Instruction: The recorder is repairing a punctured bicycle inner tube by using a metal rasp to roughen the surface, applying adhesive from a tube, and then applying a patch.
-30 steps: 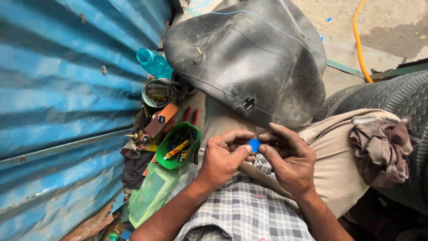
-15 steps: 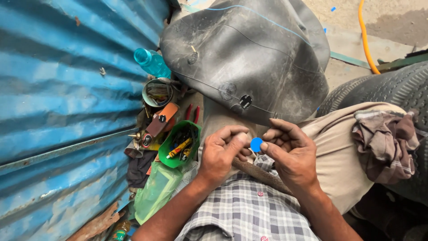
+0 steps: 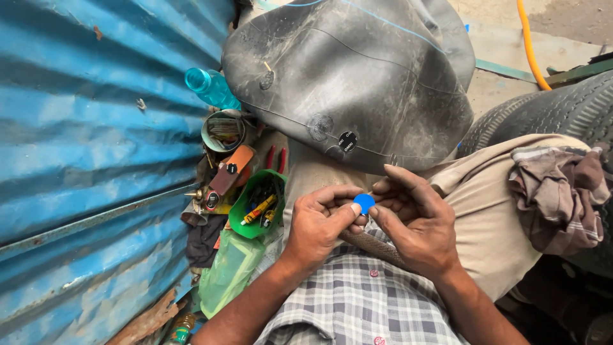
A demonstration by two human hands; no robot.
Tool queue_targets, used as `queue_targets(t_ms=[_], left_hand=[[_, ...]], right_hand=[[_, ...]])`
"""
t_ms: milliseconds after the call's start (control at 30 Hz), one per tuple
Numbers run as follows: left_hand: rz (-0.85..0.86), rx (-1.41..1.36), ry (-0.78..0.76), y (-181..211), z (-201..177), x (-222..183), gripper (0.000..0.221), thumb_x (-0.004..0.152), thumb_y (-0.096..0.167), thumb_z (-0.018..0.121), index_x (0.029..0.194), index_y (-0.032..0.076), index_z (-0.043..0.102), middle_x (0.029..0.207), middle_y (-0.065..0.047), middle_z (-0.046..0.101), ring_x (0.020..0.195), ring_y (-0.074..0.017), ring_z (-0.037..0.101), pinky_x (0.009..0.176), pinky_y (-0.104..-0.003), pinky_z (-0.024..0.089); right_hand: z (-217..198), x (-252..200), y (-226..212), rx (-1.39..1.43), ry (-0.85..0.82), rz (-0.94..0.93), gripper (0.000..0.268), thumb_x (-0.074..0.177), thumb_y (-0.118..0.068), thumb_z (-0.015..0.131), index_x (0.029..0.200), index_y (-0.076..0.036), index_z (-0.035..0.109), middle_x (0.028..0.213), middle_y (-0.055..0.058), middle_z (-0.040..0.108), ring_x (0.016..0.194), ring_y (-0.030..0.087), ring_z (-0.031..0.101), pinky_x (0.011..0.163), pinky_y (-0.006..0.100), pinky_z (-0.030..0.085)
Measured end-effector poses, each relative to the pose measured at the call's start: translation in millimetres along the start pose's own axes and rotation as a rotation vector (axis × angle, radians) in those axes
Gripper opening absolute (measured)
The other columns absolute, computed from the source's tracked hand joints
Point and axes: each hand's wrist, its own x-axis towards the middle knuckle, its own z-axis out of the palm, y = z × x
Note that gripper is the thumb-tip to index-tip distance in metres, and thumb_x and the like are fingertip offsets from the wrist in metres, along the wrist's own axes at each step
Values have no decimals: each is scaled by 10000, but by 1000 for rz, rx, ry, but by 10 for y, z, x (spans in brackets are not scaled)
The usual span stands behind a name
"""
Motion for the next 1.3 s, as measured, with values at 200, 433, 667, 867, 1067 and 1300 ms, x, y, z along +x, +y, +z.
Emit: queue_targets(t_ms=[200, 433, 667, 867, 1067, 1300], left_hand=[[-29, 81, -29, 22, -6, 3, 191, 953, 54, 632, 1092, -63, 689, 873, -93, 733, 751, -106, 698, 654, -242, 591], [57, 215, -62, -18, -33, 42, 118, 951, 61, 664, 990, -37, 717, 806, -52, 697, 704, -67, 635, 625, -224, 524], [218, 298, -33, -54, 9, 23, 108, 964, 61, 657, 1010, -15, 719, 826, -30, 711, 735, -58, 650, 668, -220, 539], [273, 393, -48, -8, 32, 10, 93, 974, 62, 660, 1001, -3, 720, 836, -22, 698, 741, -55, 642, 655, -224, 528], [242, 308, -27, -102, 54, 26, 106, 977, 45, 659, 1022, -24, 725, 810, -41, 678, 707, -68, 624, 637, -221, 518], [130, -76, 91, -72, 48, 54, 124, 956, 34, 650, 1050, -39, 684, 816, -92, 705, 695, -120, 680, 626, -258, 587]], right_hand=[[-50, 57, -74, 5, -48, 1, 611, 886, 123, 692, 1456, 1, 509, 1154, 104, 663, 988, 111, 679, 825, 226, 601], [-33, 54, -83, -121, -63, -79, 608, 890, 111, 699, 1456, -10, 512, 1076, 98, 689, 953, 106, 693, 806, 218, 598], [-7, -9, -84, -183, -47, 14, 523, 951, 84, 613, 1456, -21, 519, 1025, 106, 761, 808, 99, 692, 653, 212, 566], [-16, 67, -179, -195, -113, -68, 559, 921, 51, 674, 1446, 26, 483, 1037, 124, 747, 912, 103, 716, 733, 227, 586], [-259, 255, 140, -680, 117, -428, 411, 955, 36, 676, 1344, -1, 549, 988, 129, 716, 767, 177, 686, 649, 287, 549], [-1057, 481, -200, -1646, 610, -529, 587, 893, 0, 765, 1365, 124, 438, 1206, 256, 649, 1168, 335, 669, 1081, 365, 544]])
